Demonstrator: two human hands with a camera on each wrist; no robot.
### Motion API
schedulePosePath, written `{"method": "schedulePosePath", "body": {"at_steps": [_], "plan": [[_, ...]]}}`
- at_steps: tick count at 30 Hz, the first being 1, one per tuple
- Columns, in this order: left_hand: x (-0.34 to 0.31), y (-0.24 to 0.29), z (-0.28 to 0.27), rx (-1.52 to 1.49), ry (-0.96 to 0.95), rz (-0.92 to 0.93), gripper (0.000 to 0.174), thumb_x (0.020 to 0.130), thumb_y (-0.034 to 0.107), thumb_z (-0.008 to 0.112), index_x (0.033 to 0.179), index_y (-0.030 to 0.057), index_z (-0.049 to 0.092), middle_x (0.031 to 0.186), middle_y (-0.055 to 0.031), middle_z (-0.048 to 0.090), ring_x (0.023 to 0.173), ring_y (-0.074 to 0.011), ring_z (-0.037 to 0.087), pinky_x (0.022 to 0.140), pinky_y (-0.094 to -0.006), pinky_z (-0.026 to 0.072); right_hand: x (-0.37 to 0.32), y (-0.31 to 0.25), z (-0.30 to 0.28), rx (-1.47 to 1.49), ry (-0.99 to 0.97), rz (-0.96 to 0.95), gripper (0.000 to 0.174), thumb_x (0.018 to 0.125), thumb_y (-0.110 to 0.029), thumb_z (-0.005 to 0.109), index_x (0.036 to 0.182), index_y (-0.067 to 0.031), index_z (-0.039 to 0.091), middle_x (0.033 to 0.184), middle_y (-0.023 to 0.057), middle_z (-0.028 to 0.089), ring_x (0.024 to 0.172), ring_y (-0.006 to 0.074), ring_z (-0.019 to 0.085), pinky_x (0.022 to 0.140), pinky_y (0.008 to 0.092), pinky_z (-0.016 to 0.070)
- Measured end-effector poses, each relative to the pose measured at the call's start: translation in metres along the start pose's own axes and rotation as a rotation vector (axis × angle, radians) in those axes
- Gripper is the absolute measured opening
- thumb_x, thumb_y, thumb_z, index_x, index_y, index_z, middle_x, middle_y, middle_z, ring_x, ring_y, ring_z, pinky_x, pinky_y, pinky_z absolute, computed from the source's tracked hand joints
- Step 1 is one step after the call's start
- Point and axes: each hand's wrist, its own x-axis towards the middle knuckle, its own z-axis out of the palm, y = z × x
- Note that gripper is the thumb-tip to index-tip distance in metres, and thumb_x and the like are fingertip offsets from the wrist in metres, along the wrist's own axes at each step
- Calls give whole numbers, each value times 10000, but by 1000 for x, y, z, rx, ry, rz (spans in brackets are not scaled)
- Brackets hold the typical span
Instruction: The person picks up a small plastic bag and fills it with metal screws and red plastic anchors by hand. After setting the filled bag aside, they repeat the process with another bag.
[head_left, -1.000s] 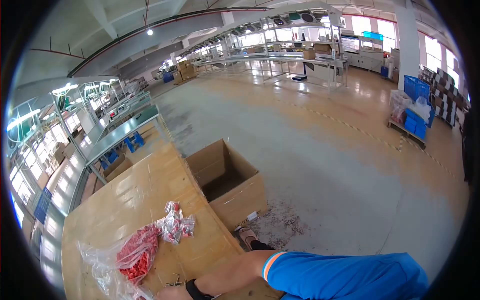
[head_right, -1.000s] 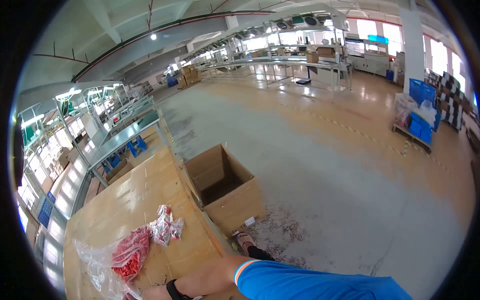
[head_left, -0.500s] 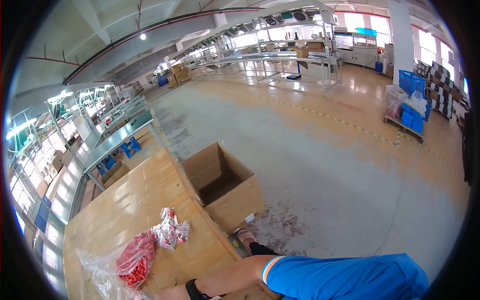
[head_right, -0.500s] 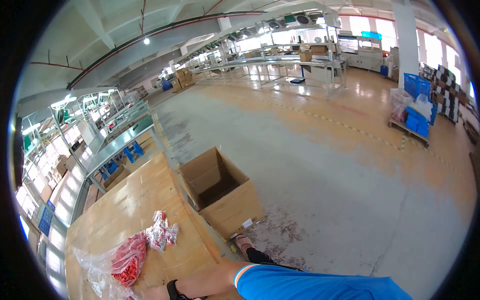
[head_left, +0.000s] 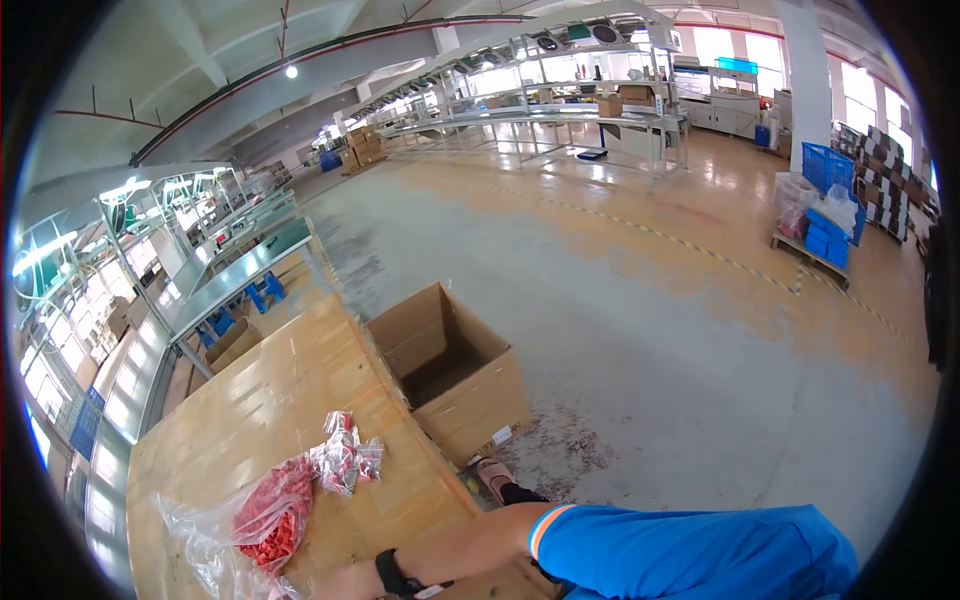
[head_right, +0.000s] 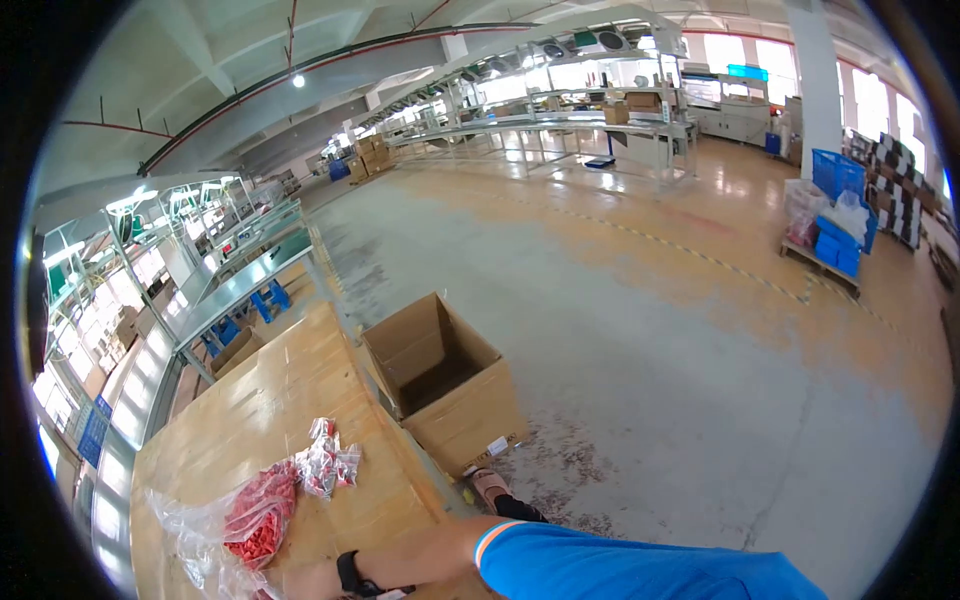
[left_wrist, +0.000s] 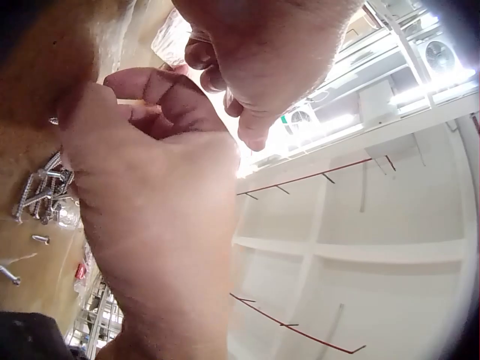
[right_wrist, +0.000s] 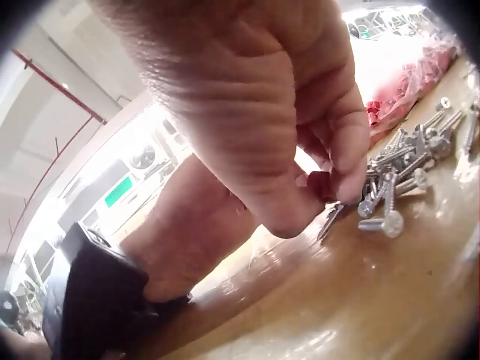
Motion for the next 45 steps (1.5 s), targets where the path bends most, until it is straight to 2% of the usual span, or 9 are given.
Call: {"method": "schedulePosePath", "body": {"at_steps": [7,19,32,37,40,41,42,43,45], "plan": [[9,-18,6,274,-124,326,195,887,158,556,880,-37,548,779,-73,536,710,-170,468,645,-301,415,21,-18,-36,417,216,-8,279,826,-121,395,619,7,532,623,171,554,566,287,563,533,387,461],[1,-13,11,314,-158,255,141,863,105,581,886,-33,582,768,-77,581,701,-185,497,667,-313,422,18,-19,-38,162,398,-287,301,867,-163,364,662,9,501,606,146,538,527,251,561,491,366,467],[4,-17,9,326,-155,316,162,842,66,603,954,-50,592,886,-127,623,819,-214,568,758,-317,456,37,10,-6,997,57,106,278,916,-252,372,781,-26,461,630,72,511,529,166,559,449,326,470],[2,-13,10,295,-150,285,145,831,53,613,936,-45,593,877,-121,621,805,-207,568,740,-309,460,33,7,0,800,244,24,204,823,-157,455,705,-15,540,636,130,554,568,240,553,518,360,452],[6,-21,8,378,-146,393,124,833,52,610,914,-40,597,851,-116,617,792,-204,568,737,-309,458,15,-6,-29,-125,383,-321,136,843,-141,451,766,-33,481,594,88,467,608,227,495,557,346,405],[8,-22,6,446,-156,277,154,840,78,607,955,-24,596,886,-119,611,848,-211,567,790,-316,453,17,0,-31,-562,464,-462,125,858,-149,439,798,-40,449,578,66,428,620,216,470,561,335,388],[22,-55,-9,-67,-260,-27,362,844,184,605,1158,28,514,1112,-124,545,1077,-266,490,976,-376,374,12,-6,-42,-594,442,-483,109,848,-137,452,817,-33,464,604,81,451,637,228,487,572,339,399],[39,-82,-10,262,-211,573,60,834,2,549,881,-10,584,841,-81,573,772,-164,531,683,-286,465,11,-10,-49,-484,351,-444,99,838,-125,466,836,-27,479,631,95,475,655,239,504,582,342,409],[19,-47,3,267,-59,392,45,766,-49,595,793,-14,592,723,-54,555,711,-160,523,641,-282,449,21,-16,-56,-286,158,-331,105,819,-101,494,874,-14,509,684,125,522,690,262,538,604,349,431]]}}
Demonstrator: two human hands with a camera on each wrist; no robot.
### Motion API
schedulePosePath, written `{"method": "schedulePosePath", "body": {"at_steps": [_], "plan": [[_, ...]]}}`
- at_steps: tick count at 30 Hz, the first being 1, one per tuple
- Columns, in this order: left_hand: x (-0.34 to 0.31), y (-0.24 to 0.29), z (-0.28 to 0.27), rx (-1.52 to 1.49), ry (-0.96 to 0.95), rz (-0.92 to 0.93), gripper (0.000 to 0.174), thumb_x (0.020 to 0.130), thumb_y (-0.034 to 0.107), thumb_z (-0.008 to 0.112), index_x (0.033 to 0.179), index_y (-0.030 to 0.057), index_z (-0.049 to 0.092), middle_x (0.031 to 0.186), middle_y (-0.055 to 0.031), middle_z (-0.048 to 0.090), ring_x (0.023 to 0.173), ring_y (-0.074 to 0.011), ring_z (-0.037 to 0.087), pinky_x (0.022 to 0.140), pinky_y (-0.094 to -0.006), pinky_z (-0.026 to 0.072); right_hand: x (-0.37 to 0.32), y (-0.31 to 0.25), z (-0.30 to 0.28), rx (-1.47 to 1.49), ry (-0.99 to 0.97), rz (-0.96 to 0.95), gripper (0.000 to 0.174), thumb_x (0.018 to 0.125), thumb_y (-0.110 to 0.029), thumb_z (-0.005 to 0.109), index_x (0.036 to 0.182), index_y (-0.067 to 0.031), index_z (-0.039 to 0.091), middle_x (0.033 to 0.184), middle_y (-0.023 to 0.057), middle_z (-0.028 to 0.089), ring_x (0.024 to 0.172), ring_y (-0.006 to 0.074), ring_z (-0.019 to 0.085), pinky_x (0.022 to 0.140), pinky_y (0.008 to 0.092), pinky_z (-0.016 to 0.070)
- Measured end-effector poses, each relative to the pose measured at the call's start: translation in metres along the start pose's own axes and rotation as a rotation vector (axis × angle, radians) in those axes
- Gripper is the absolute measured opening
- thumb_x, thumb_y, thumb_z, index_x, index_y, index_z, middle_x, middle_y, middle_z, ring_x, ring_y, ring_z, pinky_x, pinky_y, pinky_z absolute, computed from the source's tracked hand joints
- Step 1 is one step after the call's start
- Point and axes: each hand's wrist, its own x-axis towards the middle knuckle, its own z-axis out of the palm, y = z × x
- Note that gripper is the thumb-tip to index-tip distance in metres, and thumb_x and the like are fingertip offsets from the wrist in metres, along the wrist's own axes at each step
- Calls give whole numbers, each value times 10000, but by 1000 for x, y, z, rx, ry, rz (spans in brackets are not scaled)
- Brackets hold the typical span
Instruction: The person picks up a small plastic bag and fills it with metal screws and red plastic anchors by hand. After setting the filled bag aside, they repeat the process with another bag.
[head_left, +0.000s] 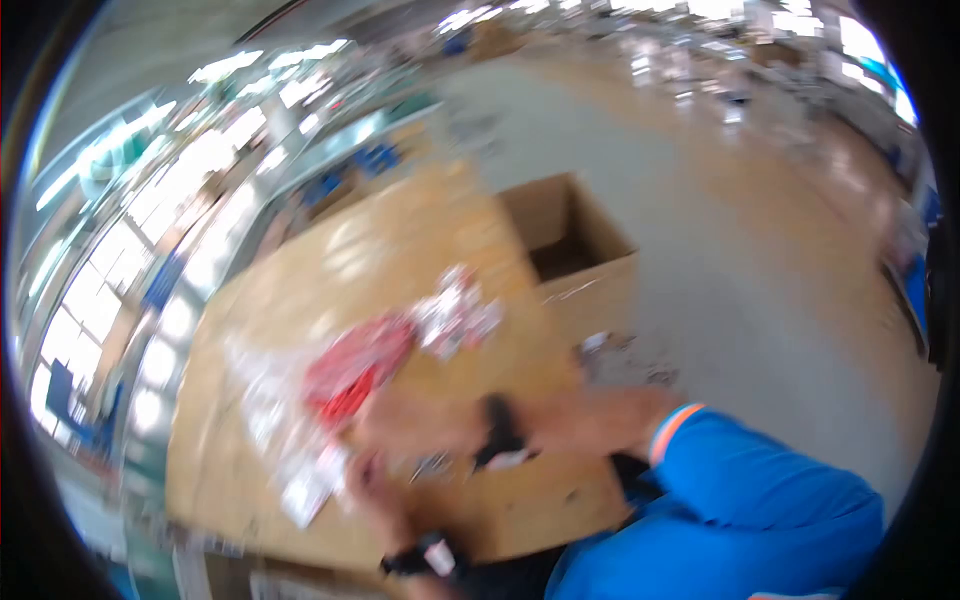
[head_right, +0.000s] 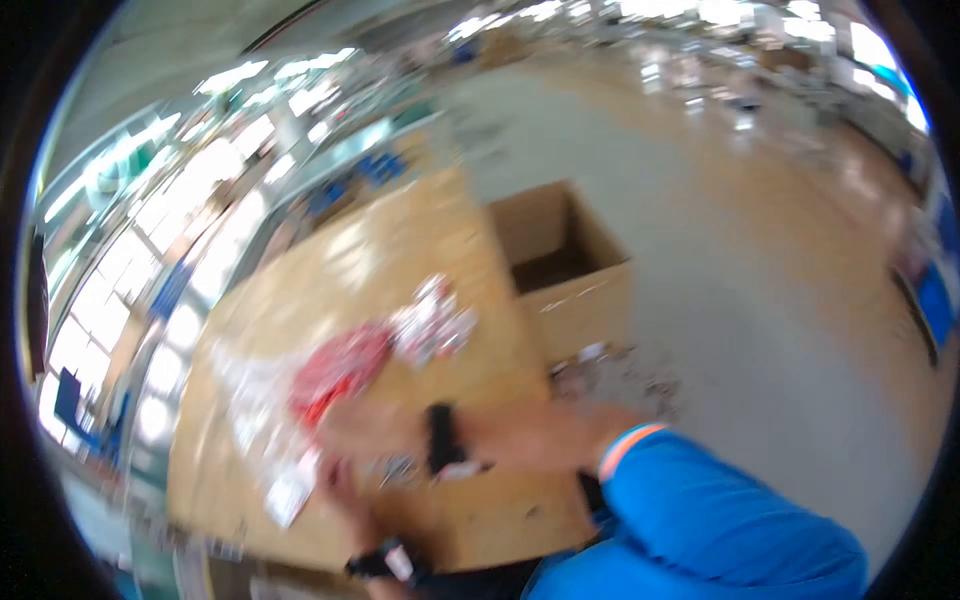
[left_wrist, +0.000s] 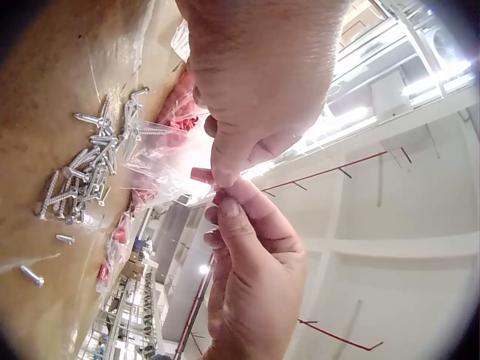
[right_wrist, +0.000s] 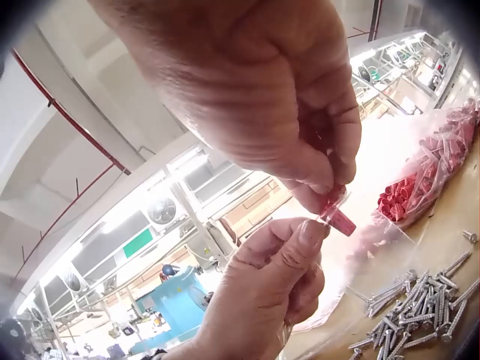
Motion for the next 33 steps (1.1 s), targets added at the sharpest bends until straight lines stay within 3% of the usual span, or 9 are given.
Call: {"method": "schedulePosePath", "body": {"at_steps": [3,7,11,17,20,26,29,32,33], "plan": [[10,7,-5,31,-31,66,66,762,-26,622,826,-14,612,721,-95,572,669,-202,536,638,-286,435,19,-2,-16,168,-144,130,160,789,-65,535,930,6,555,763,169,593,742,297,590,636,360,463],[4,18,0,-77,-119,3,39,838,-2,569,855,-30,590,789,-51,572,737,-115,512,696,-237,419,16,2,-24,349,-112,285,368,758,-9,544,1126,-5,549,833,192,623,797,320,608,682,359,481],[7,19,0,-29,-102,40,45,839,4,575,855,-30,600,763,-42,567,718,-106,508,669,-235,419,18,-9,-26,52,-391,200,443,785,-14,534,1225,-23,485,901,198,619,903,328,578,776,375,458],[5,5,2,-142,-46,7,51,864,39,570,871,-1,600,746,17,545,658,-51,456,583,-192,376,9,8,-16,159,-98,30,411,785,-55,548,1193,-22,519,1002,215,585,1006,324,520,865,386,415],[4,6,1,-223,-27,-116,47,813,-26,586,849,-15,613,781,-61,575,701,-132,529,649,-235,425,8,20,-19,142,15,162,331,777,-49,568,1106,-6,574,998,201,596,1000,314,544,869,382,425],[4,7,2,-238,-42,-156,45,818,-10,592,855,-5,616,767,-51,563,712,-123,519,649,-233,414,1,17,-21,723,-265,573,196,765,1,569,950,-8,633,917,95,623,894,214,597,804,321,469],[4,5,1,-158,-48,-117,42,810,-13,596,845,-1,618,750,-53,559,697,-129,520,639,-236,413,-4,25,-12,714,-350,393,190,762,20,540,925,-10,633,890,63,616,884,152,588,766,265,472],[9,17,2,-88,-69,12,34,799,-21,603,823,-1,615,735,-57,556,679,-138,518,623,-241,412,-9,28,8,792,117,441,174,755,39,521,885,-1,630,886,68,616,876,127,583,751,246,470],[8,14,2,-83,-85,2,31,816,-14,589,841,-6,606,753,-42,553,696,-120,506,634,-227,405,-10,30,4,796,-15,389,175,754,41,521,887,0,626,889,65,615,876,123,581,757,243,468]]}}
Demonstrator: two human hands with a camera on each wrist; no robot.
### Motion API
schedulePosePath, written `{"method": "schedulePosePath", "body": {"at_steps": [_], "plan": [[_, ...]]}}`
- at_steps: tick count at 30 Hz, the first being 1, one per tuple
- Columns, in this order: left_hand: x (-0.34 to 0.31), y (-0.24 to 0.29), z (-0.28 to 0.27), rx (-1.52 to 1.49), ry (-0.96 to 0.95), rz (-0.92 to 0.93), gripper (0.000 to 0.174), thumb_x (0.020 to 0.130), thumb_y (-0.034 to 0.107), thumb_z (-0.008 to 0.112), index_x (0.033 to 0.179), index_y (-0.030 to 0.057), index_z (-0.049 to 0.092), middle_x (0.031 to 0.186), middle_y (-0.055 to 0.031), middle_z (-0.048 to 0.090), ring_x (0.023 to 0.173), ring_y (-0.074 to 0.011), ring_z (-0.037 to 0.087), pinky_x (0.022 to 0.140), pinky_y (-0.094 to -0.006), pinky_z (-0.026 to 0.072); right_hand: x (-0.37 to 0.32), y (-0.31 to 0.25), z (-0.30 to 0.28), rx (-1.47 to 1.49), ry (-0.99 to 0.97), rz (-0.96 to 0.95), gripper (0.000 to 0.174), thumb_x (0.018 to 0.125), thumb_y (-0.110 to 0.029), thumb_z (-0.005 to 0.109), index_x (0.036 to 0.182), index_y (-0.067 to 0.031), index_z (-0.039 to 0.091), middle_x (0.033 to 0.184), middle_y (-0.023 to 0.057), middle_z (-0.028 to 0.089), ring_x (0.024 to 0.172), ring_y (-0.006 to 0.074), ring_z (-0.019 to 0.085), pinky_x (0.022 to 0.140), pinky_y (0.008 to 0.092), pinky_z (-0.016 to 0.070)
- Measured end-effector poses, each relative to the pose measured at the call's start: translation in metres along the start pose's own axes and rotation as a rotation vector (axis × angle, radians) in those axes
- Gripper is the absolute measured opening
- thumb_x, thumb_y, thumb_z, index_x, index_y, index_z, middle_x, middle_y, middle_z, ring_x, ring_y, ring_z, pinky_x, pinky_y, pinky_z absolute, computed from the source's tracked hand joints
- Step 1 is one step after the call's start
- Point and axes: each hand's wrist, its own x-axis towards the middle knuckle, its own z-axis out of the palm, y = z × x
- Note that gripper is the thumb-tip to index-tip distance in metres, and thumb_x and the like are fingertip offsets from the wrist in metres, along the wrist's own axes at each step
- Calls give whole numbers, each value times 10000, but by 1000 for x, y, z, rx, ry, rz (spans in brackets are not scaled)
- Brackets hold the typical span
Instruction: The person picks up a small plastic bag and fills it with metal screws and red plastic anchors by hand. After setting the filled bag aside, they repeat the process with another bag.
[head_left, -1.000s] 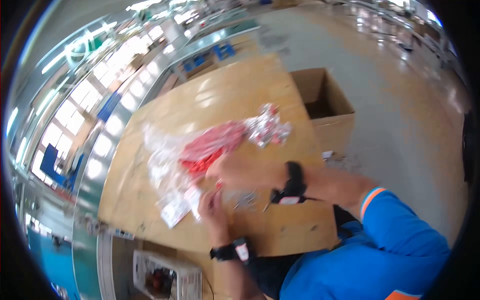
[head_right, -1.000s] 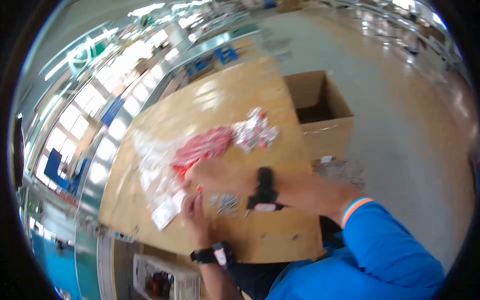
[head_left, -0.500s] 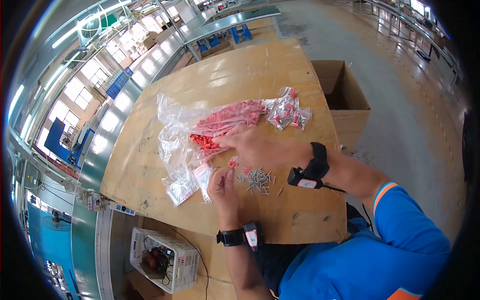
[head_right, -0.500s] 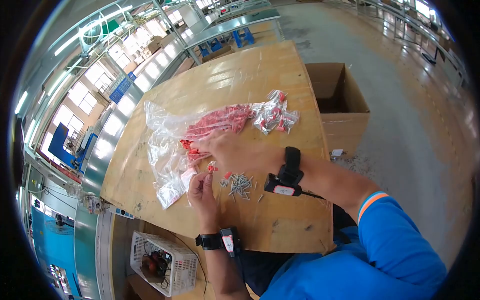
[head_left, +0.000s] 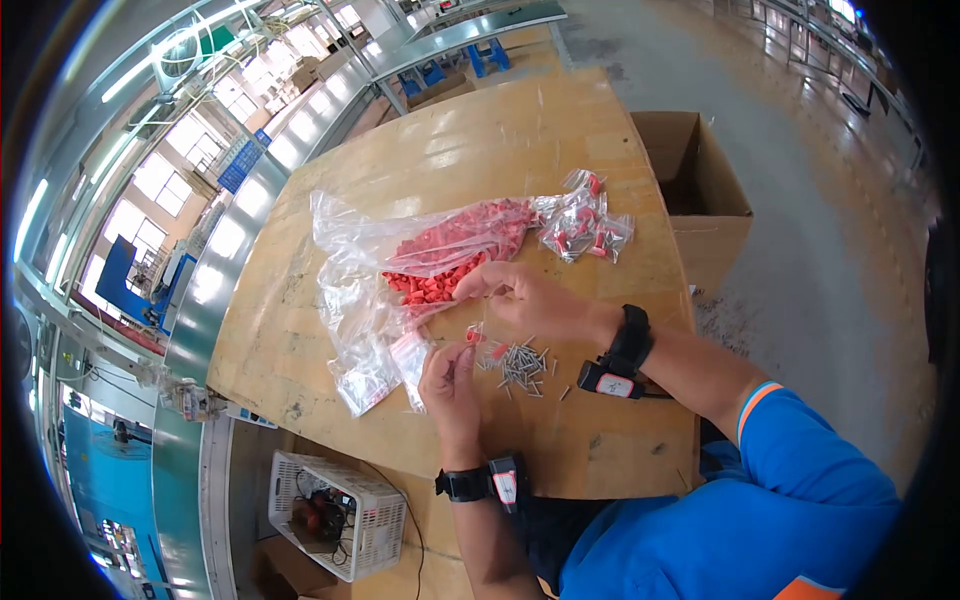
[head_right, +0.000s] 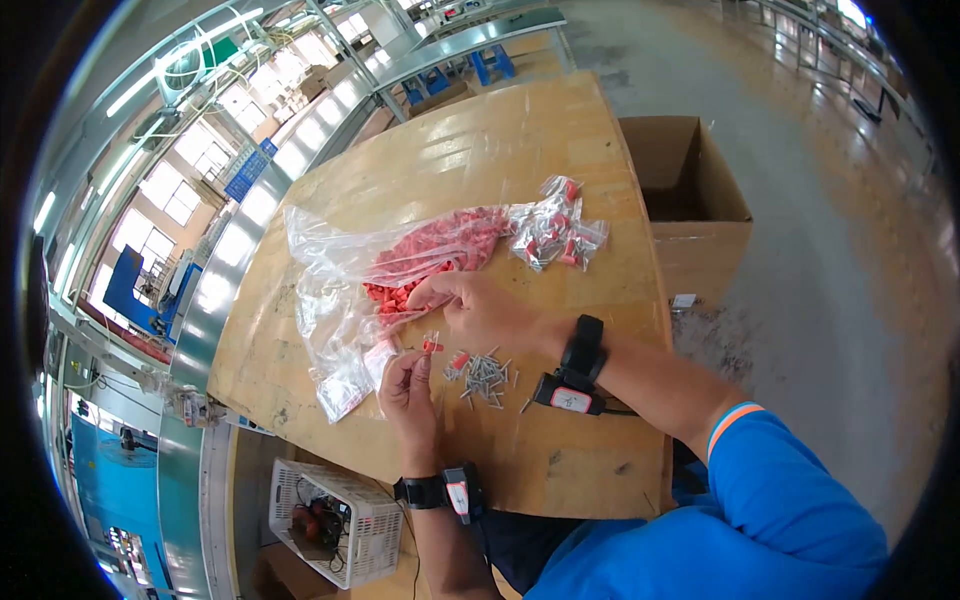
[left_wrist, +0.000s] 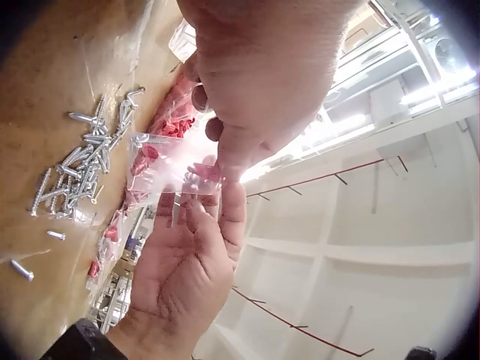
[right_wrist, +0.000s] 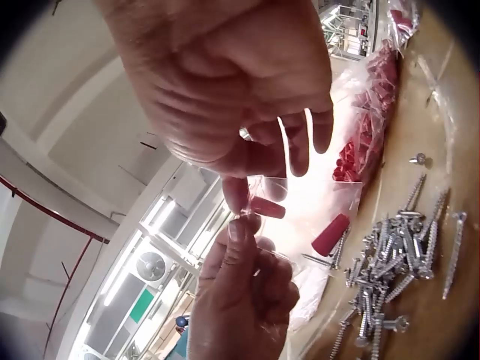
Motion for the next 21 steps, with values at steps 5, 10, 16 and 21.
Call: {"method": "schedulePosePath", "body": {"at_steps": [5,10,16,21], "plan": [[-1,-4,-2,63,-83,-16,30,854,4,560,862,-11,585,788,-4,533,718,-74,474,647,-197,387,-6,10,-13,174,-148,233,183,747,13,527,897,-14,629,844,42,612,792,82,560,696,232,449],[-1,-3,0,-41,-47,-104,3,829,-10,582,826,-11,580,743,-16,503,671,-81,457,603,-204,378,-3,18,-21,289,42,252,156,820,-91,599,932,16,608,878,36,634,802,87,588,720,234,471],[-3,-9,0,-166,-19,-203,4,824,-13,583,824,-15,581,758,-27,512,684,-87,468,621,-206,384,-8,9,-13,211,-187,346,182,830,-130,623,915,32,612,847,61,648,704,103,628,654,222,486],[-4,-13,-3,-152,-17,-221,40,860,29,549,864,20,588,728,23,492,640,-47,415,573,-183,324,-8,2,-10,229,-139,356,174,826,-131,624,895,28,630,798,53,646,698,85,606,627,223,476]]}}
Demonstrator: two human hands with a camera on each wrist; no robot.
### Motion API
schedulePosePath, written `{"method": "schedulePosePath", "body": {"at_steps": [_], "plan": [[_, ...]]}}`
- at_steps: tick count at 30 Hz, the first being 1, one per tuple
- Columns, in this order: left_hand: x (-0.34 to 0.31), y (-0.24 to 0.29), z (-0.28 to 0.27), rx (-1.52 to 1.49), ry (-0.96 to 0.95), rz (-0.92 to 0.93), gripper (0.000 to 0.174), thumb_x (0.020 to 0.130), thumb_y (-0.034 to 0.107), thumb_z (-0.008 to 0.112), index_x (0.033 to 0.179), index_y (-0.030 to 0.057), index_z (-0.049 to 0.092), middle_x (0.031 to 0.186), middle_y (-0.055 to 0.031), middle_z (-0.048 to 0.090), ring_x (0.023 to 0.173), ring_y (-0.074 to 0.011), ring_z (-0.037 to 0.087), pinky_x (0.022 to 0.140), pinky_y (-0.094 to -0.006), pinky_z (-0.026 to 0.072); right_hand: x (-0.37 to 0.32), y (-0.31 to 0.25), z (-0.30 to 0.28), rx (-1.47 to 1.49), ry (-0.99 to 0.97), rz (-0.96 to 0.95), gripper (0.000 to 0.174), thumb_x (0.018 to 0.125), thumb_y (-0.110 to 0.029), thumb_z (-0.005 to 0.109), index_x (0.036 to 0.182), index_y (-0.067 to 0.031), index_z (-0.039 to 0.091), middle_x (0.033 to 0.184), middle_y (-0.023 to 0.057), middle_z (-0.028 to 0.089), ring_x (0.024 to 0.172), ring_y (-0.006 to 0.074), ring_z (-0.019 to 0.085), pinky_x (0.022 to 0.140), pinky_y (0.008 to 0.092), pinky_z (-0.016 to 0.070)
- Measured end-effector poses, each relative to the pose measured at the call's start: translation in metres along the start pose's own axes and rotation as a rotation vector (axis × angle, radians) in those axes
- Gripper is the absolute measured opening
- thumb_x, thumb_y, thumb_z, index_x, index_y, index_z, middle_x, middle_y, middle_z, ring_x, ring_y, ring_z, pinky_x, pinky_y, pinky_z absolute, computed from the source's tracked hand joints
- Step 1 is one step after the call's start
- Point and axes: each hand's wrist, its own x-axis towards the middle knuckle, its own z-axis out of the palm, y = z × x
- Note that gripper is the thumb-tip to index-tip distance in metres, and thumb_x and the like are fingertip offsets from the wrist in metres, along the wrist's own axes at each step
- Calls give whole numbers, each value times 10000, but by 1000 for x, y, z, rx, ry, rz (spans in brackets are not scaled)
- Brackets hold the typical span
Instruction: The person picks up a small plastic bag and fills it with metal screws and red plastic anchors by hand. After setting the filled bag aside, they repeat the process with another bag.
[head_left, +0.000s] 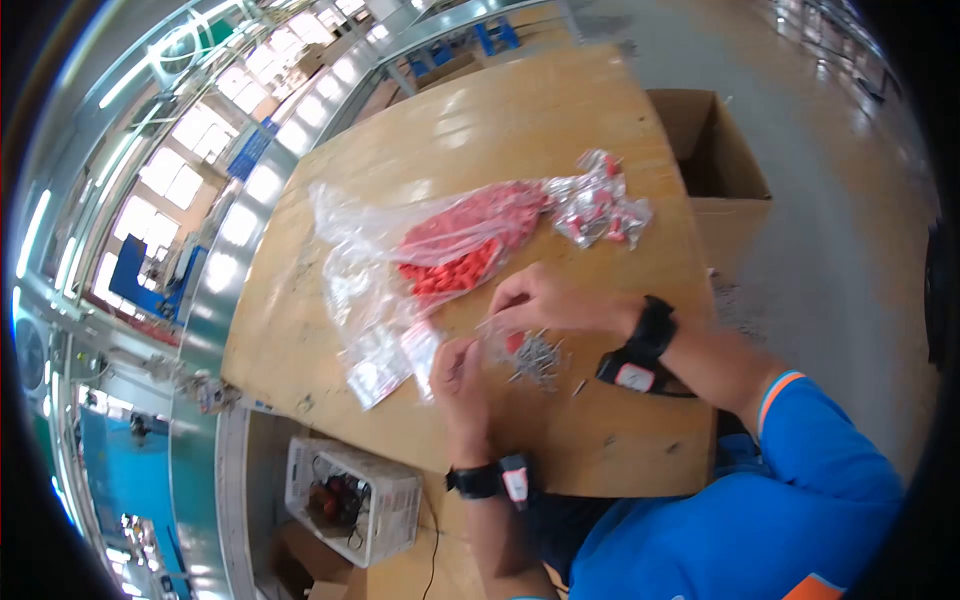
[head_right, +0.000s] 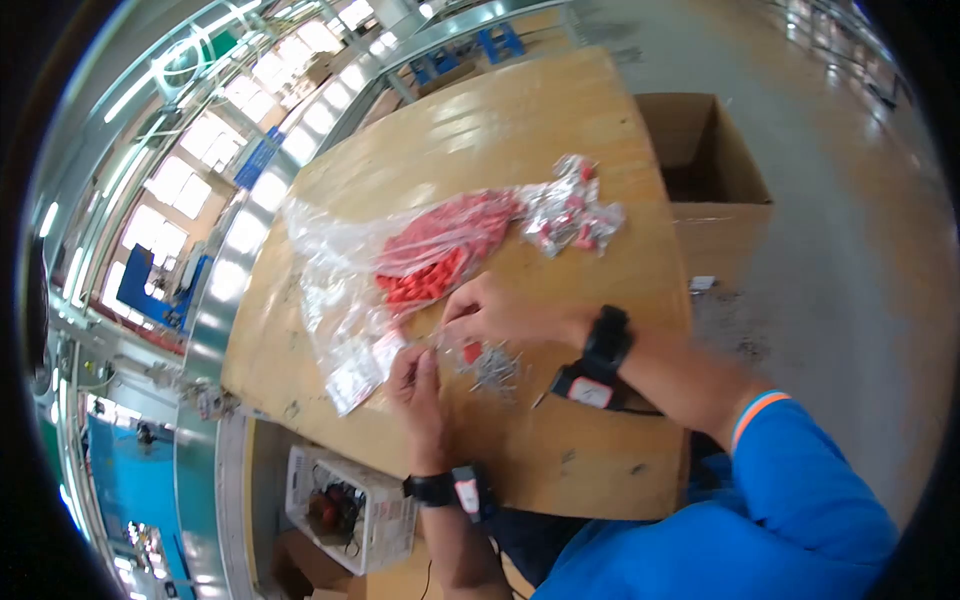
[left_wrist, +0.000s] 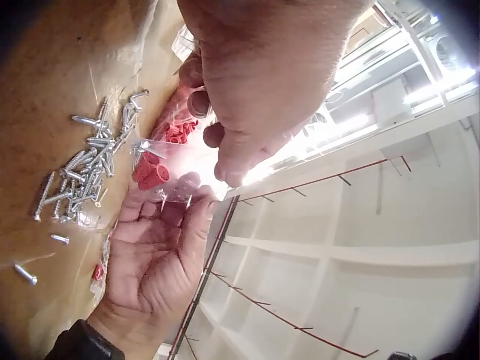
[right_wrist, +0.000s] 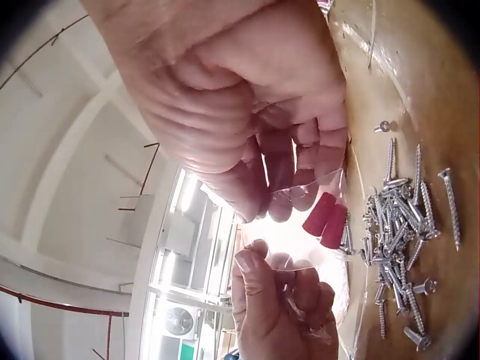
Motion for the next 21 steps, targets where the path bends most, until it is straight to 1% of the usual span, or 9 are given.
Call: {"method": "schedulePosePath", "body": {"at_steps": [1,2,5,6,9,10,13,19,21], "plan": [[0,-3,-1,67,-7,54,64,887,58,527,888,51,590,690,72,459,576,-5,345,503,-158,255,0,3,-2,-31,27,-22,173,824,-134,623,892,24,634,772,51,644,682,79,597,612,224,473],[1,-5,-2,26,-33,77,69,888,61,527,912,54,592,699,74,469,574,1,342,497,-155,247,3,7,2,-64,58,-43,172,823,-137,622,889,21,639,746,49,643,666,73,588,597,224,471],[-1,4,3,-139,61,-83,55,839,13,570,884,-4,596,789,2,552,743,-79,517,689,-214,416,3,9,2,33,50,-15,177,828,-140,619,896,22,632,770,48,641,687,71,587,612,218,473],[0,3,4,-244,110,-113,71,841,12,574,908,-4,590,804,15,555,725,-58,505,675,-190,406,1,7,-1,39,48,10,179,830,-142,618,903,22,630,778,46,640,697,71,586,620,217,474],[0,17,8,-320,103,-161,110,839,7,578,948,-4,591,826,12,561,709,-24,478,637,-164,385,-1,3,1,97,64,47,184,835,-147,616,920,17,626,794,39,635,719,72,583,639,215,476],[2,17,14,-280,123,-140,87,883,88,556,944,36,590,653,58,454,508,0,338,433,-147,229,0,7,3,142,72,33,185,837,-150,616,924,13,625,795,35,632,722,73,582,643,216,476],[3,4,4,-232,23,-231,85,876,110,578,879,29,605,624,65,466,498,2,350,433,-148,240,3,10,3,198,89,39,183,840,-156,617,929,3,627,798,26,626,720,73,579,646,217,476],[3,2,8,-328,68,-231,90,871,114,590,835,33,609,605,68,479,489,1,356,431,-145,250,2,14,4,191,68,78,194,842,-171,620,938,-2,626,808,20,627,721,76,586,641,221,482],[3,0,5,-375,58,-250,85,863,93,601,876,15,629,707,50,548,589,1,421,514,-143,300,4,15,4,193,64,80,198,843,-170,620,940,3,625,815,24,631,718,80,597,636,219,487]]}}
